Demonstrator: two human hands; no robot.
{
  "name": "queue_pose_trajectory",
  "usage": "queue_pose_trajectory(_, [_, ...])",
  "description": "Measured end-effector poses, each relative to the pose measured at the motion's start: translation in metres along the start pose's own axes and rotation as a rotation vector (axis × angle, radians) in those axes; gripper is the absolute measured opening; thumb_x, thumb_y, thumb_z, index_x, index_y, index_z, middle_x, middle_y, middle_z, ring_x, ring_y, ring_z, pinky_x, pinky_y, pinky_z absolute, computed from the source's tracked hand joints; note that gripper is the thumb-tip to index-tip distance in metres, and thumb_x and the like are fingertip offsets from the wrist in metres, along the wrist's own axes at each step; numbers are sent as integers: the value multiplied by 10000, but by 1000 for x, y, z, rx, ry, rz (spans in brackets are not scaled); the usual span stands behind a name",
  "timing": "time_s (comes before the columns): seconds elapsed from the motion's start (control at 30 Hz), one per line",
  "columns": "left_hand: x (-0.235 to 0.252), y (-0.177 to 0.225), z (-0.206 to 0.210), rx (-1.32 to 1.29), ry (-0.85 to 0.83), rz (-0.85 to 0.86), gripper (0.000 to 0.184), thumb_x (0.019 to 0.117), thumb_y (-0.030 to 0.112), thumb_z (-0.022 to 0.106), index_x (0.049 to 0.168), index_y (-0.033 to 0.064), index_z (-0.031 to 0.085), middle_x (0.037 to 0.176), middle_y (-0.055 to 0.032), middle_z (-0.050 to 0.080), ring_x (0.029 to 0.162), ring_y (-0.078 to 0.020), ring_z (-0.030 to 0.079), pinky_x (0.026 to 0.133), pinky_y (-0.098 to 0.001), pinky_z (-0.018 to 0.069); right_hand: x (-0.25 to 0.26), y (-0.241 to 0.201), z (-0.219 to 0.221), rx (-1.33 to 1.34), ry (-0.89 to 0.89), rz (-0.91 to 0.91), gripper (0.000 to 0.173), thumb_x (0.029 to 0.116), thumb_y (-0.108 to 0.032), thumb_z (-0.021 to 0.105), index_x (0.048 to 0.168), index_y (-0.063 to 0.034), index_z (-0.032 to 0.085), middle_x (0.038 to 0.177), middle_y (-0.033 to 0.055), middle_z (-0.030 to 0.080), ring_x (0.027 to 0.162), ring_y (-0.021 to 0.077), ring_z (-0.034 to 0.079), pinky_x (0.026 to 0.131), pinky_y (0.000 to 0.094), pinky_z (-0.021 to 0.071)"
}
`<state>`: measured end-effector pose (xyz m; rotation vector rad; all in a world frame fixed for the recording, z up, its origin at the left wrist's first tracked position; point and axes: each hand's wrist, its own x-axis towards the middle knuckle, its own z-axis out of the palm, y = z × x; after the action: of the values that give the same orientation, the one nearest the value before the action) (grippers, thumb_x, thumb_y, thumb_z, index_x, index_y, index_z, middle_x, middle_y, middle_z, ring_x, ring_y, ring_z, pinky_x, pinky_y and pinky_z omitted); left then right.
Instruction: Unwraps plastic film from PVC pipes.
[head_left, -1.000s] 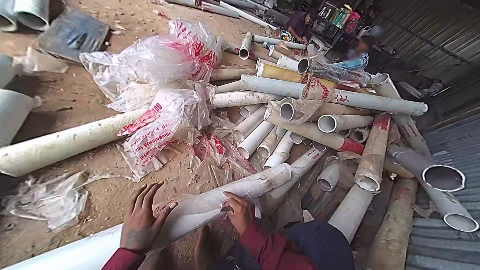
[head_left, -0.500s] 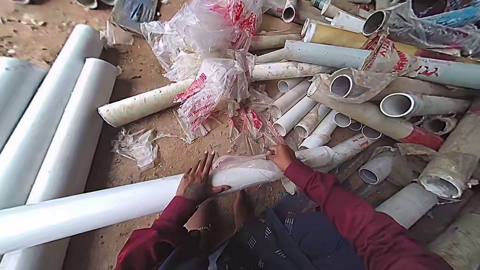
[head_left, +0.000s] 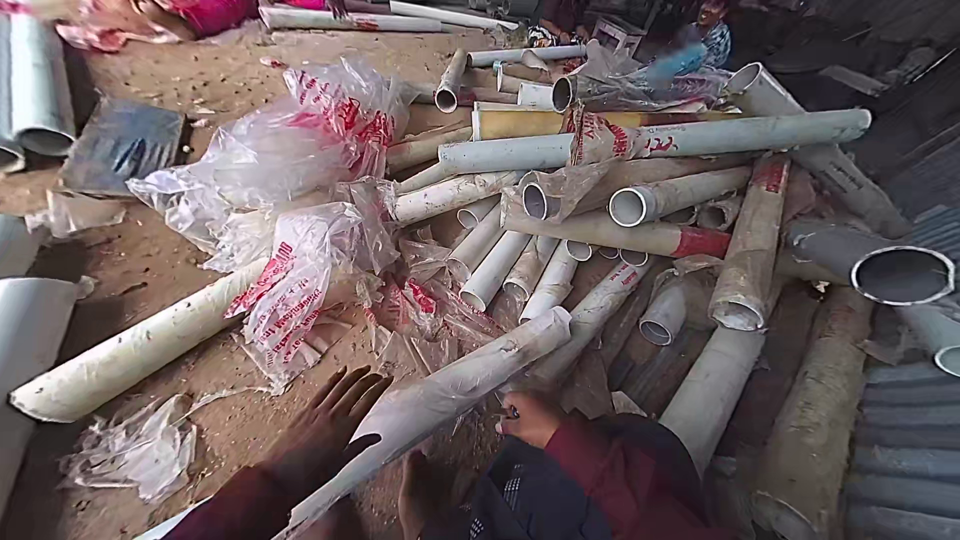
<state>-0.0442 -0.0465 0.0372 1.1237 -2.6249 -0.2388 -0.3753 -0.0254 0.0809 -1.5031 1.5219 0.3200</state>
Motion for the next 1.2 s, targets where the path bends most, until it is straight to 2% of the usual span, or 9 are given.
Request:
queue_pose_trajectory(0.1, [78,41,-29,101,-694,-53,594,971,309,721,1427,-26,542,1376,-253,604,1359,-419,524,1180,-558,330,15,-10,3,-50,-76,-154,352,1029,-76,574,1343,82,586,1318,313,618,1265,431,587,1086,576,427])
queue_pose_trajectory(0.2, [123,73,-12,159,-967,-203,622,1013,396,645,1433,-38,496,1444,-254,537,1370,-434,492,1118,-586,380,25,-11,6,-113,-115,-198,369,1001,0,576,1364,66,579,1301,312,626,1189,433,633,1031,575,476])
queue_pose_trajectory(0.33, [136,84,20,197,-947,-286,684,1002,370,670,1504,-18,415,1598,-272,352,1415,-514,397,1105,-663,357,10,-4,2,-140,-87,-198,368,1078,-95,483,1400,65,562,1398,308,581,1344,429,543,1145,561,390])
queue_pose_trajectory(0.47, [138,81,9,146,-909,-379,729,1005,321,674,1590,85,309,1472,-284,507,1330,-494,523,1056,-657,418,5,2,6,-112,-128,-195,465,1136,-243,372,1349,128,554,1382,341,568,1340,439,538,1133,570,381])
queue_pose_trajectory(0.57, [141,72,-3,110,-897,-460,380,1089,231,509,1407,29,555,1397,-263,590,1305,-478,559,1027,-688,433,13,-4,10,-163,-135,-190,452,1131,-218,390,1379,140,512,1414,361,532,1372,464,505,1147,588,364])
queue_pose_trajectory(0.67, [140,58,-12,-31,-672,-536,340,1104,157,420,1337,-40,571,1288,-305,633,1243,-487,597,1032,-658,442,4,-17,17,-216,-65,-199,427,1106,-87,382,1455,154,422,1483,372,470,1413,489,455,1168,592,333])
queue_pose_trajectory(0.73, [143,48,-27,-41,-597,-545,371,1122,187,386,1359,-62,525,1288,-319,618,1241,-477,600,1052,-621,444,4,-27,19,-297,7,-162,442,1084,-33,384,1502,109,377,1454,349,508,1363,487,513,1115,605,401])
queue_pose_trajectory(0.97, [114,42,10,-22,-759,-153,618,998,314,685,1491,11,465,1488,-227,519,1429,-389,457,1208,-536,310,29,-40,47,-496,-11,-193,443,1067,-20,423,1501,57,392,1285,331,621,1228,488,610,999,621,487])
queue_pose_trajectory(1.2, [133,70,10,115,-1022,-265,340,1094,195,474,1268,-57,622,1318,-294,615,1266,-479,577,999,-658,466,26,-45,55,-666,16,-165,414,1086,-10,341,1481,108,378,1334,350,578,1267,489,580,1007,590,480])
